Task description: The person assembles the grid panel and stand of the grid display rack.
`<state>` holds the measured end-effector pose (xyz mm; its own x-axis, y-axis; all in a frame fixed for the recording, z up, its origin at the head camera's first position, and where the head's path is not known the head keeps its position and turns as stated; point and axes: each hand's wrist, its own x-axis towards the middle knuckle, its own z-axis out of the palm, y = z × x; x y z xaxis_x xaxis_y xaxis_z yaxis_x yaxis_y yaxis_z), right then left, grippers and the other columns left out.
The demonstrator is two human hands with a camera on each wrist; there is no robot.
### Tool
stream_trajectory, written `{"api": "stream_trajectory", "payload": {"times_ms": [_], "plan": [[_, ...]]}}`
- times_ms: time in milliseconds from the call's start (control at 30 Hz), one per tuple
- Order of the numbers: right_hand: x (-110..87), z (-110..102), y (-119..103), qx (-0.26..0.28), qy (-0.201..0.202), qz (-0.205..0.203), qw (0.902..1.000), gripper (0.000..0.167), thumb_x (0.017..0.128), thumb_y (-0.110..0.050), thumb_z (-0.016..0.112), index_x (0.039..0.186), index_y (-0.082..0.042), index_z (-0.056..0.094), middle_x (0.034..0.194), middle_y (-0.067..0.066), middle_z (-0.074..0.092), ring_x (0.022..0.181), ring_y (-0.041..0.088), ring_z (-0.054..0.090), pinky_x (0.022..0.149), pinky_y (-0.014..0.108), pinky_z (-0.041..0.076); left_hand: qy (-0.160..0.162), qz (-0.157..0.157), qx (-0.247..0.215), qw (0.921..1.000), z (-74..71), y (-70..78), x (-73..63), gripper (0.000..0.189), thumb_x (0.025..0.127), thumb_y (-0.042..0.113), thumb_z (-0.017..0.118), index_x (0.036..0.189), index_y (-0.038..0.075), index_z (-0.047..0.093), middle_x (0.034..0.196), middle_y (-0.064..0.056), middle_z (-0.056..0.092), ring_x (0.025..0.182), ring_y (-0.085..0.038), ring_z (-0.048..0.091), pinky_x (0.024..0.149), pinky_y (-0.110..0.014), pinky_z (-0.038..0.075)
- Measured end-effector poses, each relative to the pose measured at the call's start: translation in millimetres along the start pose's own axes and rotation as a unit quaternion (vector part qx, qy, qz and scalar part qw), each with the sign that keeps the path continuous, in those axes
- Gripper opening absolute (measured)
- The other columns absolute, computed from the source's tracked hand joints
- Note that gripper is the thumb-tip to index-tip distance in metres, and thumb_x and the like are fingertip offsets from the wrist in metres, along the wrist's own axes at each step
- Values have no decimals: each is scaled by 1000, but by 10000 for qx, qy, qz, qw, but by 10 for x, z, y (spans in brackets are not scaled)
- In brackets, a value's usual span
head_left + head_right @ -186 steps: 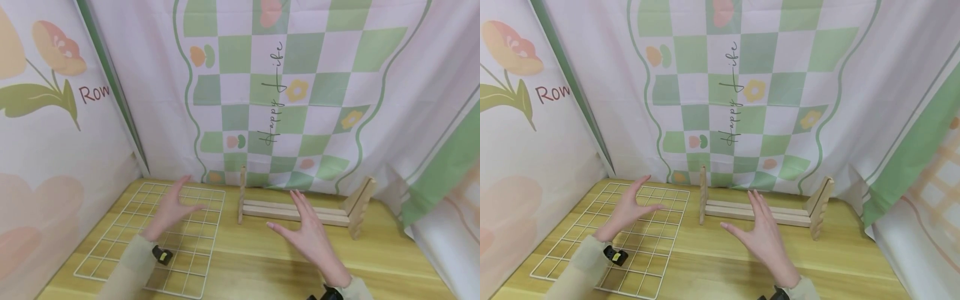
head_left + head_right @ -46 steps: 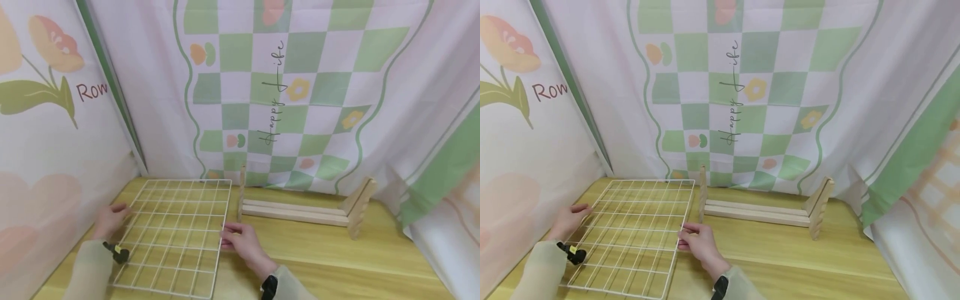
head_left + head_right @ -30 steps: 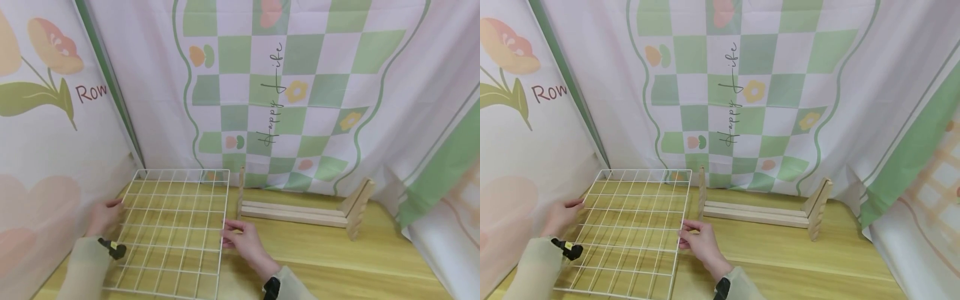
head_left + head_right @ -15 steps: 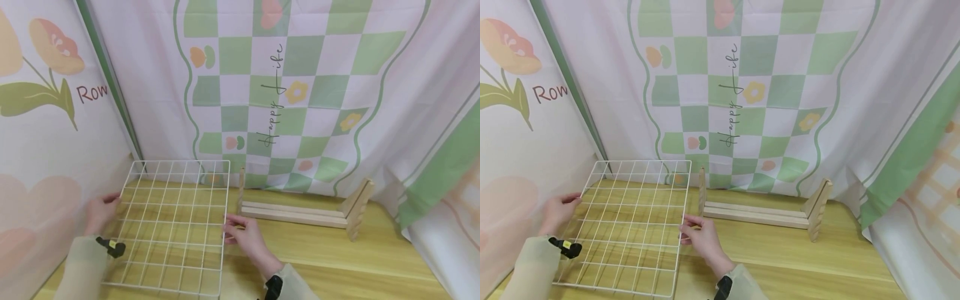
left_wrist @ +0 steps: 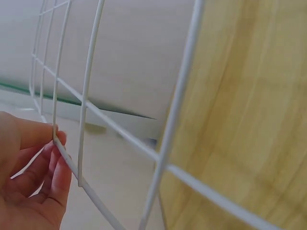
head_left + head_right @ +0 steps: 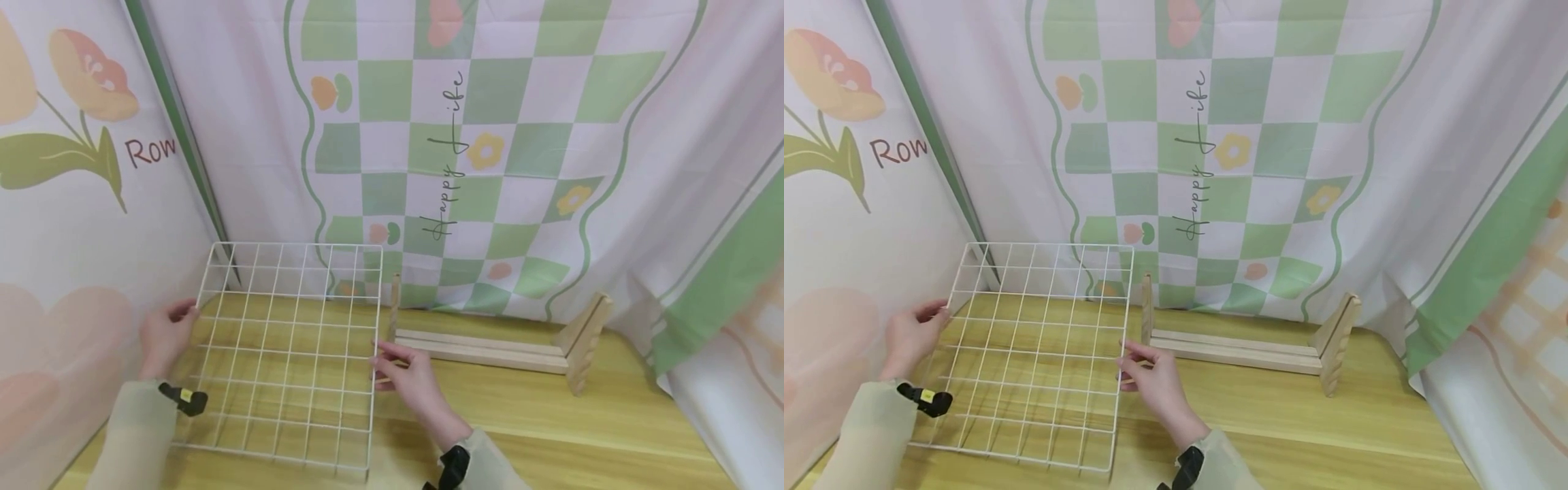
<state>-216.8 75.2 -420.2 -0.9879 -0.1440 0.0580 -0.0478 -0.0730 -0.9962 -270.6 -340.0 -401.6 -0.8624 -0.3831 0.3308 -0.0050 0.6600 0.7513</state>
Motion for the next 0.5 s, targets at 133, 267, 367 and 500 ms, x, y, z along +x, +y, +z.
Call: {"api": "stream_trajectory", "payload": {"times_ms": [133, 267, 367, 500], "plan": [[4, -26, -27, -1, 61, -31, 10000, 37, 94, 1, 72, 130, 1, 66, 97, 11, 65, 81, 24, 70, 75, 45, 63, 188, 98, -120, 9997, -10, 63, 22, 33, 101, 17, 62, 126, -3, 69, 115, -22, 69, 82, -6, 55, 64, -15, 44], [13, -48, -63, -68, 170, -151, 9997, 35, 93, 1, 73, 128, 2, 68, 96, 12, 66, 82, 26, 70, 77, 52, 61, 360, 254, -286, 9986, -19, 118, 47, 31, 99, 14, 64, 125, -2, 69, 114, -21, 70, 76, 7, 52, 63, -11, 45], [15, -61, -91, -134, 253, -254, 9993, 34, 92, 2, 73, 126, 1, 69, 96, 14, 67, 82, 27, 70, 77, 53, 61, 494, 300, -369, 9976, -27, 166, 58, 30, 98, 12, 64, 125, -1, 70, 114, -21, 71, 77, 8, 52, 66, -11, 44], [15, -78, -121, -173, 334, -334, 9987, 33, 91, 3, 73, 124, 1, 71, 96, 15, 67, 83, 31, 70, 76, 51, 62, 692, 259, -490, 9961, -31, 230, 62, 30, 99, 14, 65, 125, 0, 70, 114, -19, 71, 79, 6, 53, 71, -11, 43]]}}
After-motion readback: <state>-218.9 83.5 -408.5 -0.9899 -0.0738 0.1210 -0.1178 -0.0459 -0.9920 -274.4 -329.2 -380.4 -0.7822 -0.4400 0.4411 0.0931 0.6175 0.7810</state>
